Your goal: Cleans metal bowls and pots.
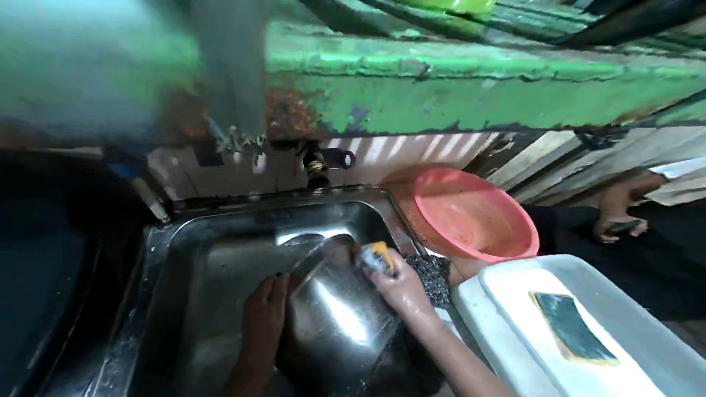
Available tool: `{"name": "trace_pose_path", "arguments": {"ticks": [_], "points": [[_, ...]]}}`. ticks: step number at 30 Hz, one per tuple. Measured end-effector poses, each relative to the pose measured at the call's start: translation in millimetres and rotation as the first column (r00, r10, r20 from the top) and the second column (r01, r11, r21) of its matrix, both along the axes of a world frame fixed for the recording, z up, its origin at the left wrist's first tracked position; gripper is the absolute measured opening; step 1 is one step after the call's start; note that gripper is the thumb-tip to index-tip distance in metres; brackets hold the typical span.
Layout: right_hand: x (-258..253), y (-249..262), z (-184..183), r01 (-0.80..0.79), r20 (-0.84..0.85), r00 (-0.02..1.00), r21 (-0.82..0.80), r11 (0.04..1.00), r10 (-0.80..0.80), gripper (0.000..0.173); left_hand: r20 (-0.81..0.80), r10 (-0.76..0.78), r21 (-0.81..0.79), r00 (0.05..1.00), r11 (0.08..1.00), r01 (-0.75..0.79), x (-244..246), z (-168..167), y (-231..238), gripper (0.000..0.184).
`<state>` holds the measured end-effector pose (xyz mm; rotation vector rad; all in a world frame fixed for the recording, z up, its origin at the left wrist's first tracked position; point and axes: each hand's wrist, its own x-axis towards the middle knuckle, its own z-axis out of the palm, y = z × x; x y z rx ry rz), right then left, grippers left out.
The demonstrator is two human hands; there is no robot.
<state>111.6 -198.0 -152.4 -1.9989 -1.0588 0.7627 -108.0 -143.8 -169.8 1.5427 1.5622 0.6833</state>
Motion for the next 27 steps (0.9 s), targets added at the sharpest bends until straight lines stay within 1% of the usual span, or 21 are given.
{"name": "trace_pose_path", "arguments": {"ticks": [1,2,3,5,6,7,8,9,10,11,12,13,14,15,17,19,21,22,24,26,27], "points": [[14.1,8.4,-7.0,0.126,-0.122,0.984,-0.069,0.99,-0.134,0.04,0.022,0.038,-0.012,0.999,0.999,-0.037,-1.7,-2.0,1.4,0.04],[20.7,13.4,-11.2,0.187,-0.159,0.967,-0.101,0.977,-0.201,0.039,0.033,0.066,-0.014,0.997,0.998,-0.065,-1.5,-3.1,3.7,0.04],[18.2,13.5,-11.5,0.186,-0.121,0.973,-0.093,0.978,-0.197,0.04,0.029,0.088,-0.017,0.996,0.996,-0.087,-0.6,-3.2,6.4,0.04],[-11.0,-4.0,-8.9,-0.004,0.133,0.991,0.057,0.998,-0.004,0.043,0.003,0.114,-0.068,0.993,0.991,-0.114,-0.2,0.3,14.8,0.042],[-29.5,-17.5,-12.7,-0.192,0.324,0.938,0.194,0.962,0.122,0.044,-0.02,0.115,-0.09,0.993,0.989,-0.116,-0.2,1.7,19.9,0.043],[-43.8,-26.9,-20.2,-0.386,0.522,0.832,0.302,0.872,0.188,0.04,-0.035,0.106,-0.116,0.994,0.987,-0.109,-0.5,2.6,24.8,0.045],[-51.2,-30.4,-28.7,-0.516,0.662,0.727,0.349,0.782,0.185,0.035,-0.037,0.099,-0.136,0.994,0.985,-0.103,-1.3,2.6,29.3,0.046],[-51.9,-29.7,-35.2,-0.562,0.7,0.693,0.377,0.737,0.17,0.035,-0.029,0.103,-0.142,0.994,0.984,-0.106,-2.8,1.6,32.5,0.047],[-47.0,-28.1,-39.5,-0.524,0.635,0.752,0.412,0.745,0.178,0.038,-0.025,0.116,-0.133,0.993,0.984,-0.118,-5.2,0.4,33.7,0.047],[-39.3,-26.6,-43.9,-0.389,0.46,0.872,0.444,0.807,0.168,0.042,-0.025,0.125,-0.114,0.992,0.985,-0.128,-8.7,-1.7,32.3,0.046],[-30.6,-23.3,-46.5,-0.153,0.212,0.975,0.408,0.9,0.07,0.045,-0.02,0.133,-0.101,0.991,0.986,-0.135,-12.8,-5.6,29.5,0.046],[-20.5,-15.5,-45.8,0.08,0.0,0.997,0.297,0.952,-0.084,0.048,-0.009,0.139,-0.091,0.99,0.986,-0.139,-16.1,-9.1,27.3,0.046],[-10.0,-6.4,-46.5,0.22,-0.109,0.973,0.19,0.957,-0.202,0.048,0.007,0.15,-0.081,0.989,0.986,-0.149,-17.5,-11.9,27.1,0.046],[-3.9,0.5,-46.3,0.277,-0.139,0.956,0.126,0.953,-0.26,0.048,0.017,0.162,-0.072,0.987,0.984,-0.16,-17.7,-12.8,27.8,0.045],[-9.7,3.6,-35.5,0.194,-0.028,0.981,0.123,0.973,-0.193,0.047,0.008,0.171,-0.057,0.985,0.984,-0.171,-17.4,-11.8,27.5,0.044],[-26.0,5.5,-9.8,-0.1,0.217,0.974,0.129,0.987,0.07,0.047,-0.005,0.141,-0.074,0.99,0.987,-0.141,-11.9,-2.4,27.1,0.043],[-45.8,17.3,23.4,-0.377,0.436,0.824,-0.053,0.925,0.361,0.044,-0.003,0.032,-0.075,0.999,0.997,-0.033,-3.2,5.4,23.2,0.041],[-52.5,27.6,38.1,-0.439,0.462,0.749,-0.192,0.878,0.476,0.044,0.005,-0.025,-0.047,1.0,0.999,0.026,2.0,6.5,19.6,0.039],[-50.3,52.3,55.3,-0.474,0.37,0.72,-0.357,0.805,0.587,0.043,0.025,-0.089,0.023,0.996,0.996,0.088,8.3,4.1,13.2,0.038],[-32.6,67.6,51.3,-0.457,0.22,0.819,-0.309,0.834,0.529,0.041,0.086,-0.076,0.026,0.993,0.997,0.074,3.7,-1.4,8.5,0.038],[-20.4,70.7,42.6,-0.405,0.112,0.891,-0.244,0.881,0.441,0.042,0.111,-0.05,-0.008,0.993,0.999,0.051,-1.9,-4.8,5.9,0.038]]}}
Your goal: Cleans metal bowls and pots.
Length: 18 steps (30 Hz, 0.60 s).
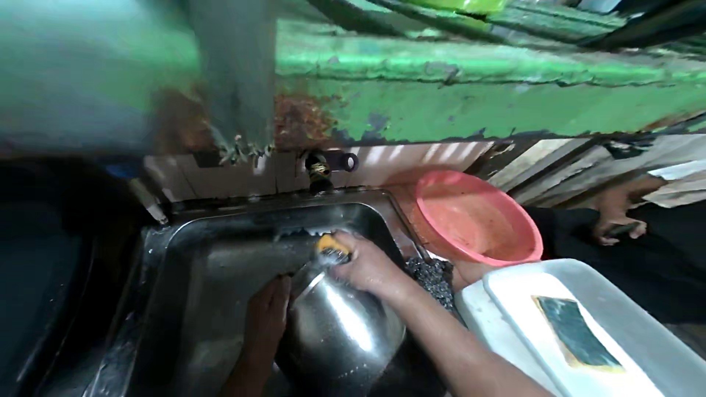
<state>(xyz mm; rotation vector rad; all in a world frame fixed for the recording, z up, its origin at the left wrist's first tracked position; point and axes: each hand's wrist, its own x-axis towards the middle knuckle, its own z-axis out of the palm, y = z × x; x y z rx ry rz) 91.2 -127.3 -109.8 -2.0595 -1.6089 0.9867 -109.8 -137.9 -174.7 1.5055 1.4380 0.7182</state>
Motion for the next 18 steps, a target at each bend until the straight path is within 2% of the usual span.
{"name": "trace_pose_path", "arguments": {"ticks": [1,3,5,6,7,9,11,12,14,15,16,18], "points": [[14.7,1.5,-12.5,0.121,-0.141,0.983,-0.006,0.993,-0.12,0.043,0.012,0.031,-0.035,0.999,0.999,-0.03,-6.6,-4.7,-3.1,0.037],[44.8,-0.7,-43.7,0.346,-0.406,0.846,-0.074,0.935,-0.345,0.049,0.033,0.1,-0.083,0.994,0.992,-0.097,-21.7,-16.6,-9.7,0.037],[61.8,-9.1,-74.6,0.474,-0.545,0.699,-0.131,0.871,-0.463,0.052,0.076,0.172,-0.082,0.982,0.983,-0.166,-34.5,-31.0,-16.9,0.038],[62.4,-12.4,-82.2,0.502,-0.575,0.666,-0.127,0.856,-0.476,0.05,0.081,0.195,-0.067,0.977,0.979,-0.19,-37.6,-33.0,-19.7,0.038],[57.1,-13.4,-80.8,0.512,-0.58,0.667,-0.098,0.853,-0.468,0.048,0.054,0.195,-0.043,0.979,0.98,-0.193,-39.1,-30.6,-21.0,0.038],[35.2,-12.0,-57.5,0.457,-0.488,0.774,-0.011,0.89,-0.403,0.043,-0.054,0.1,-0.04,0.994,0.994,-0.102,-42.1,-16.9,-17.9,0.041],[3.7,-10.0,-24.3,0.228,-0.233,0.951,0.073,0.971,-0.206,0.042,-0.177,-0.012,-0.003,0.984,1.0,0.012,-36.1,-2.7,-8.0,0.043],[-13.2,-10.0,-11.3,0.075,-0.083,0.994,0.075,0.994,-0.069,0.042,-0.211,-0.054,-0.006,0.976,0.999,0.054,-29.4,8.2,-4.6,0.043],[-37.4,-9.9,3.8,-0.162,0.13,0.98,0.06,0.985,0.153,0.043,-0.201,-0.088,-0.016,0.976,0.996,0.086,-15.7,24.1,-0.5,0.04],[-38.5,-9.5,3.3,-0.195,0.154,0.972,0.096,0.976,0.179,0.041,-0.155,-0.06,-0.013,0.986,0.998,0.059,-12.6,23.3,0.1,0.04],[-32.0,-8.9,-1.7,-0.154,0.097,0.985,0.135,0.979,0.141,0.039,-0.107,-0.019,-0.009,0.994,1.0,0.018,-12.8,18.1,-0.4,0.039],[-4.0,-9.5,-19.8,0.101,-0.161,0.983,0.1,0.99,-0.084,0.044,-0.023,0.062,-0.049,0.998,0.997,-0.063,-21.4,7.0,-4.5,0.038]]}}
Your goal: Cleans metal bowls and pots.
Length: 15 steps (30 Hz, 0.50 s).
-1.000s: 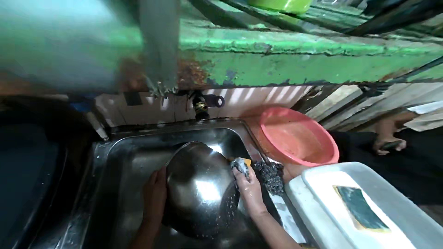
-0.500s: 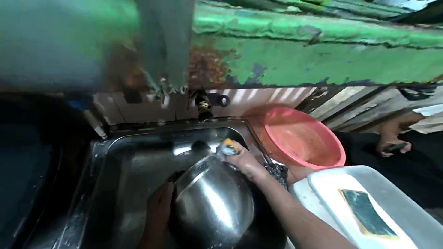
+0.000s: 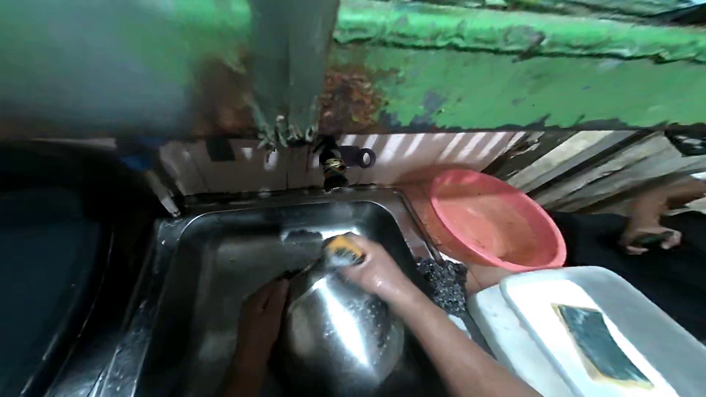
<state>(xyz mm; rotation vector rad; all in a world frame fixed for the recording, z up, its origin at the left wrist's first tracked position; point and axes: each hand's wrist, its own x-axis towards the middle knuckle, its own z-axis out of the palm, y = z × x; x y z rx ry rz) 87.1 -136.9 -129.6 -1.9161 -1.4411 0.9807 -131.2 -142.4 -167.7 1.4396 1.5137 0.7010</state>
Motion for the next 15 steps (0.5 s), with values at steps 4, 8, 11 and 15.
{"name": "trace_pose_path", "arguments": {"ticks": [4,8,11,15], "points": [[46.3,-9.6,-59.5,0.469,-0.314,0.795,-0.224,0.855,-0.518,0.042,0.035,0.145,0.018,0.989,0.989,-0.146,-16.5,-19.9,-14.2,0.036],[26.1,-20.5,-32.9,0.438,-0.067,0.89,-0.146,0.887,-0.451,0.039,-0.061,0.117,0.044,0.991,0.992,-0.114,-2.3,-8.7,-9.3,0.04],[-19.9,-51.7,-0.6,-0.015,0.335,0.941,0.167,0.986,-0.042,0.045,-0.143,-0.012,-0.029,0.99,1.0,0.008,17.6,3.4,11.9,0.047],[-26.0,-79.6,-39.8,-0.406,0.582,0.813,0.592,0.696,-0.021,0.036,-0.14,-0.019,-0.04,0.99,0.999,0.013,27.6,5.0,30.5,0.048]]}}
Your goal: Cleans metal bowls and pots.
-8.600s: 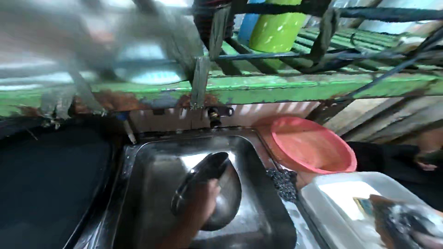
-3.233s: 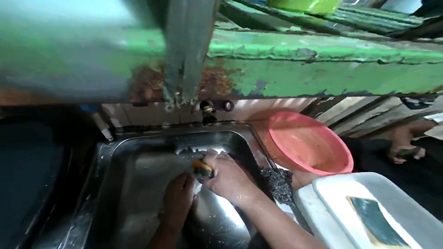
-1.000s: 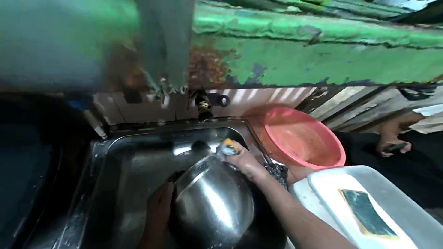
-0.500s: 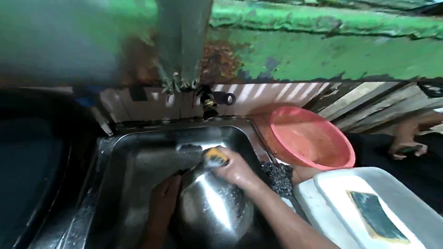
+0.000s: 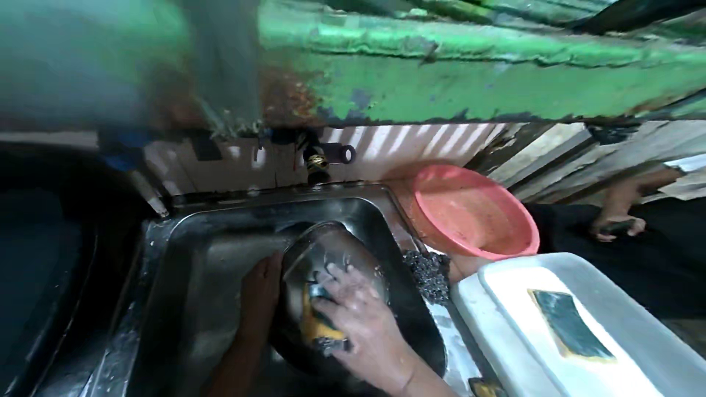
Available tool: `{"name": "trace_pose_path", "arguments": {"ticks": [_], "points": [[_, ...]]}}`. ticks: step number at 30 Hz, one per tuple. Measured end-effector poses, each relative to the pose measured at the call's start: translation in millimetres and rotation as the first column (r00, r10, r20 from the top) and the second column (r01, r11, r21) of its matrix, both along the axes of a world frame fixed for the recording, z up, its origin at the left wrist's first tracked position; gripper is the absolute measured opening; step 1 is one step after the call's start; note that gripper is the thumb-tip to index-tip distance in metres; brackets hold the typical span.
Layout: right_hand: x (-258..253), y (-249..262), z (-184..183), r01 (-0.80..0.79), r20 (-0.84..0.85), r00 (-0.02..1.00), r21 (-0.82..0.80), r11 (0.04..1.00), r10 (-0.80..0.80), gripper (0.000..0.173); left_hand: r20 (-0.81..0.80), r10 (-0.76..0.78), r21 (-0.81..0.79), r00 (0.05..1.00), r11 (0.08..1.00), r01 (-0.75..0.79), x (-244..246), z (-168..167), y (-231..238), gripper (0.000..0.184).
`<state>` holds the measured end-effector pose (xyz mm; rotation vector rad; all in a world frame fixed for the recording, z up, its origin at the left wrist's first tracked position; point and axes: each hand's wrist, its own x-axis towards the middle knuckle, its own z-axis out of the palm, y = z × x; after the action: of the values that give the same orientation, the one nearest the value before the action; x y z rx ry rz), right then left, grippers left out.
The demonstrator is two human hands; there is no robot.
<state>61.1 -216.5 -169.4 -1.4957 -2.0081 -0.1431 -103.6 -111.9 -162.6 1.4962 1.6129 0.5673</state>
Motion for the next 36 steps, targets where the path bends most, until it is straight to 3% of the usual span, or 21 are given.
{"name": "trace_pose_path", "arguments": {"ticks": [2,3,5,6,8,10,11,12,14,16,18,20,21,23,26,27,29,31,33,35,36], "points": [[22.7,-1.5,-9.8,0.169,-0.316,0.923,-0.178,0.97,-0.219,0.041,0.059,0.077,-0.006,0.995,0.997,-0.077,-6.0,-9.1,-3.2,0.046],[34.7,3.6,-7.7,0.253,-0.479,0.771,-0.373,0.892,-0.419,0.043,0.084,0.117,-0.021,0.99,0.993,-0.116,-9.3,-13.6,-7.5,0.045],[56.3,25.0,-5.0,0.317,-0.56,0.451,-0.627,0.711,-0.695,0.04,0.117,0.175,-0.018,0.978,0.985,-0.174,-10.4,-16.7,-11.5,0.043],[59.3,31.6,-3.4,0.328,-0.547,0.404,-0.661,0.675,-0.733,0.039,0.126,0.191,-0.018,0.974,0.982,-0.19,-9.6,-15.5,-12.0,0.043],[41.3,24.2,-0.3,0.359,-0.491,0.584,-0.558,0.748,-0.647,0.04,0.104,0.197,-0.025,0.975,0.98,-0.195,-9.1,-12.7,-13.0,0.043],[7.8,5.8,-5.5,0.267,-0.314,0.892,-0.216,0.939,-0.326,0.042,0.052,0.14,-0.02,0.989,0.99,-0.14,-6.8,-8.9,-10.2,0.045],[-5.1,1.0,-9.0,0.163,-0.159,0.973,-0.055,0.985,-0.17,0.038,0.034,0.108,-0.02,0.994,0.994,-0.107,-5.1,-8.2,-8.8,0.047],[-12.7,0.2,-10.0,0.078,-0.028,0.997,0.033,0.996,-0.077,0.034,0.031,0.089,-0.015,0.996,0.996,-0.089,-3.5,-8.4,-7.6,0.048],[-9.7,6.0,-3.8,0.048,0.006,0.999,0.016,0.999,-0.048,0.034,0.046,0.073,-0.002,0.996,0.997,-0.073,-3.5,-8.4,-6.9,0.048],[10.0,15.0,14.5,0.169,-0.221,0.943,-0.324,0.931,-0.248,0.041,0.071,0.067,0.05,0.995,0.996,-0.071,-6.8,-14.2,-13.7,0.044],[40.9,40.8,26.2,0.245,-0.421,0.67,-0.651,0.718,-0.611,0.038,0.108,0.042,0.133,0.993,0.989,-0.056,-8.8,-21.8,-19.9,0.041],[66.7,61.2,22.1,0.238,-0.442,0.467,-0.771,0.591,-0.766,0.036,0.127,0.017,0.179,0.992,0.983,-0.04,-5.2,-21.6,-23.4,0.039],[69.5,64.9,23.0,0.258,-0.4,0.469,-0.791,0.555,-0.787,0.037,0.12,0.015,0.18,0.993,0.983,-0.036,-1.0,-20.7,-23.1,0.04],[51.3,60.9,38.0,0.331,-0.262,0.64,-0.755,0.567,-0.722,0.036,0.076,-0.009,0.181,0.997,0.984,-0.005,8.3,-18.0,-20.3,0.041],[2.1,49.1,56.3,0.265,-0.027,0.94,-0.567,0.78,-0.339,0.041,-0.009,-0.106,0.224,0.994,0.969,0.105,18.6,-14.1,-19.5,0.032],[-3.8,50.3,54.4,0.193,0.011,0.976,-0.517,0.834,-0.219,0.04,0.002,-0.136,0.158,0.991,0.978,0.134,16.6,-11.0,-20.5,0.031],[7.4,62.0,51.0,0.101,-0.066,0.984,-0.543,0.833,-0.163,0.038,0.106,-0.104,0.06,0.989,0.993,0.098,5.4,-9.4,-19.0,0.033],[34.6,68.3,36.3,0.05,-0.319,0.905,-0.58,0.813,-0.283,0.039,0.175,0.001,-0.003,0.985,1.0,-0.001,-13.0,-17.0,-23.5,0.036],[66.5,70.4,13.0,0.009,-0.554,0.631,-0.695,0.719,-0.543,0.048,0.174,0.111,-0.052,0.978,0.993,-0.104,-30.3,-28.2,-31.4,0.039],[86.0,68.6,-15.2,-0.011,-0.616,0.343,-0.758,0.652,-0.709,0.048,0.192,0.198,-0.041,0.961,0.98,-0.193,-42.8,-41.1,-39.1,0.04],[87.7,67.4,-23.3,-0.012,-0.626,0.269,-0.763,0.647,-0.732,0.045,0.208,0.214,-0.025,0.955,0.977,-0.213,-47.2,-46.4,-41.4,0.041]]}}
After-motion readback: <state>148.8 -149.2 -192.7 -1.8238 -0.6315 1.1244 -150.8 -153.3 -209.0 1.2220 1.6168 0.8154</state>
